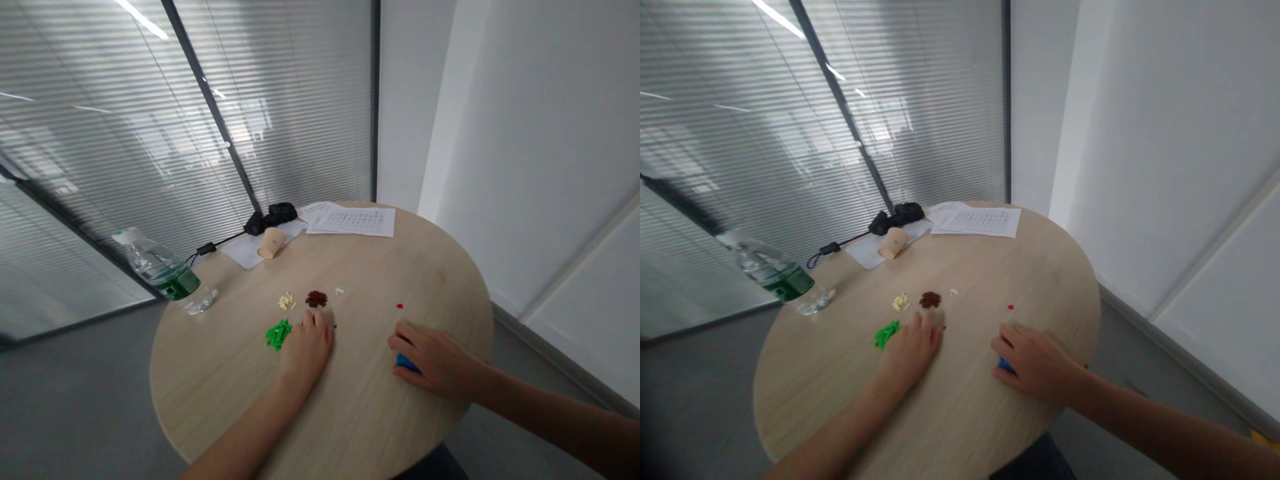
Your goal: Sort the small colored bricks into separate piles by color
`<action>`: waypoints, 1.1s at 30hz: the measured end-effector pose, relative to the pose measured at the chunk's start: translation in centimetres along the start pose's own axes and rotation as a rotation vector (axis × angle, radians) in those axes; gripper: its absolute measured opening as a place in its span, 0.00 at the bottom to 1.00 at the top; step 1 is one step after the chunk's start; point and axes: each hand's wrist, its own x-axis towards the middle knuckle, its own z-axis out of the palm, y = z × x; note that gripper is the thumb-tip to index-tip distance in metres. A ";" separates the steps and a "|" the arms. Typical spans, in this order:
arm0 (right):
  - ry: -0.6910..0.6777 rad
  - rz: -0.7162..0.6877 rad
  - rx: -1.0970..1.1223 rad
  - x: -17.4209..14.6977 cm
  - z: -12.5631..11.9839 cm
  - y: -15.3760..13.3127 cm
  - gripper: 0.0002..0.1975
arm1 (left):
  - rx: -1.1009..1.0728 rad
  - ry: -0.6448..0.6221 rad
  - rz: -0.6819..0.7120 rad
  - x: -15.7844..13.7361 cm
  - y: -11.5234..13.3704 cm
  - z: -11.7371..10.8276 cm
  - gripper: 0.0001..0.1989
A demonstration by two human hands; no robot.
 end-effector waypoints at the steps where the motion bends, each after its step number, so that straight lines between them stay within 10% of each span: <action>1: -0.005 -0.007 -0.001 0.0 0.0 0.0 0.10 | 0.001 -0.003 0.004 0.0 -0.1 0.0 0.14; 23: 0.059 0.012 0.006 -0.5 0.2 0.0 0.07 | 0.013 -0.033 0.178 -1.4 3.1 -0.9 0.12; 33: 0.228 -0.007 0.374 -0.3 0.4 0.3 0.05 | -0.017 -0.001 0.240 -0.5 5.5 -0.7 0.10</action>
